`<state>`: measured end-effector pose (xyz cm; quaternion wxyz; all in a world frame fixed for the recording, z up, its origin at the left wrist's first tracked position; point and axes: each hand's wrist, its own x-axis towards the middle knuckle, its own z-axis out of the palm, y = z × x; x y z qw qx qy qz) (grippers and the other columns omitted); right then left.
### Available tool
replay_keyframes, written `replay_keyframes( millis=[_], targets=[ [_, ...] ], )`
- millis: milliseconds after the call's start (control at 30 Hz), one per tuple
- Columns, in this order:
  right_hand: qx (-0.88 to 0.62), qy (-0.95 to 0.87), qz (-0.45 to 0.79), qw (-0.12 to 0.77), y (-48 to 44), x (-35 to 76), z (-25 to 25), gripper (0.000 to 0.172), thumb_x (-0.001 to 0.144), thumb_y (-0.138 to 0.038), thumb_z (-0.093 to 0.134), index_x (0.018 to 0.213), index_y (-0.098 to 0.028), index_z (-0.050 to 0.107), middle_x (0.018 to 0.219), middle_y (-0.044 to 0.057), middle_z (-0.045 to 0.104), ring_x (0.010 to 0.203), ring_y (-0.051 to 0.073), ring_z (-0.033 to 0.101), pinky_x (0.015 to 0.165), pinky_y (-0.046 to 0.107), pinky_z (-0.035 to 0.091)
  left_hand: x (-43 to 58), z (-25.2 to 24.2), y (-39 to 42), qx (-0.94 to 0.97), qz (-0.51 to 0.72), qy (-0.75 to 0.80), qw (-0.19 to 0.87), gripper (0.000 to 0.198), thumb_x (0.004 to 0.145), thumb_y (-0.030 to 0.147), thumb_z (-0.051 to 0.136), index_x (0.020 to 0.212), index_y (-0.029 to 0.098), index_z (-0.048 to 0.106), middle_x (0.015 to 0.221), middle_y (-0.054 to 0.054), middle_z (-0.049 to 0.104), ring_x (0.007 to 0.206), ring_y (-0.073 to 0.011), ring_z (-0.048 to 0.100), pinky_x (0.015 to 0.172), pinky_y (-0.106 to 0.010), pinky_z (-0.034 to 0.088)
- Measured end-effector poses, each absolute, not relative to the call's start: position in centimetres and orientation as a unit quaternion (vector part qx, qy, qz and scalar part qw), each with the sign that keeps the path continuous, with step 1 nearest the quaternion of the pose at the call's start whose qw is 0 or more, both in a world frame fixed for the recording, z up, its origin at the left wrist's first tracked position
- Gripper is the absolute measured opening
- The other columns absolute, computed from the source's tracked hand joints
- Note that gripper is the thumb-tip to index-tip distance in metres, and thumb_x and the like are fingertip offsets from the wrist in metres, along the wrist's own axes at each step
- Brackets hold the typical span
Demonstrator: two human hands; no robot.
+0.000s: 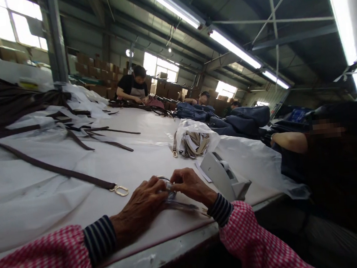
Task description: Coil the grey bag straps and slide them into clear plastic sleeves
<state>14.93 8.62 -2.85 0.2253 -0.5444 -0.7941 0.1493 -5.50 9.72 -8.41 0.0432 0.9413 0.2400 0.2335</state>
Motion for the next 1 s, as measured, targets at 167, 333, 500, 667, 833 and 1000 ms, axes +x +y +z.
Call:
replay_keyframes(
  millis=[167,333,500,667,833,1000],
  targets=[
    [-0.573,-0.798,0.073,0.171,9.1,13.0,-2.8,0.011,0.074,-0.01,0.069,0.082,-0.015,0.074,0.076,0.004,0.072,0.073,0.017,0.062,0.066,0.026,0.037,-5.4,-8.5,9.9,0.943,0.231,0.238,0.037,0.01,0.099,0.015,0.059,0.1,0.02,0.068,0.108,-0.007,0.063,0.101,-0.0263,0.052,0.079,-0.039,0.039],
    [-0.591,-0.797,0.021,0.125,8.8,11.7,-3.4,0.011,0.082,-0.018,0.063,0.088,-0.019,0.072,0.086,0.008,0.075,0.08,0.021,0.065,0.068,0.029,0.036,-5.5,-8.6,10.0,0.937,0.257,0.224,0.077,0.024,0.097,0.009,0.056,0.11,0.024,0.07,0.111,-0.007,0.064,0.102,-0.0257,0.053,0.083,-0.038,0.044],
    [-0.577,-0.81,0.022,0.102,8.9,11.6,-3.8,0.015,0.083,-0.019,0.06,0.092,-0.021,0.071,0.093,0.008,0.076,0.084,0.022,0.067,0.07,0.03,0.039,-5.8,-8.4,10.0,0.919,0.324,0.185,0.13,0.03,0.101,0.021,0.05,0.12,0.032,0.069,0.114,-0.006,0.066,0.1,-0.0241,0.056,0.085,-0.034,0.049],
    [-0.523,-0.846,0.074,0.073,8.8,13.6,-3.6,0.014,0.084,-0.021,0.063,0.091,-0.024,0.074,0.094,0.003,0.075,0.084,0.017,0.066,0.071,0.025,0.041,-6.1,-7.4,9.4,0.914,0.329,0.185,0.147,0.023,0.099,0.031,0.053,0.112,0.032,0.072,0.107,-0.005,0.068,0.097,-0.0242,0.057,0.085,-0.032,0.051],
    [-0.526,-0.839,0.115,0.073,9.4,14.4,-3.0,0.014,0.084,-0.021,0.065,0.092,-0.022,0.076,0.085,0.0,0.074,0.077,0.014,0.065,0.065,0.021,0.041,-5.9,-7.7,9.5,0.917,0.321,0.188,0.145,0.019,0.1,0.031,0.054,0.098,0.029,0.073,0.095,-0.004,0.066,0.089,-0.0211,0.055,0.077,-0.028,0.048],
    [-0.557,-0.82,0.099,0.081,9.6,13.0,-3.1,0.015,0.08,-0.022,0.067,0.094,-0.019,0.075,0.085,0.004,0.074,0.077,0.019,0.065,0.063,0.025,0.041,-5.8,-8.1,9.8,0.92,0.318,0.189,0.129,0.017,0.1,0.032,0.055,0.104,0.03,0.072,0.1,-0.004,0.066,0.093,-0.0222,0.054,0.079,-0.03,0.048]
  ],
)
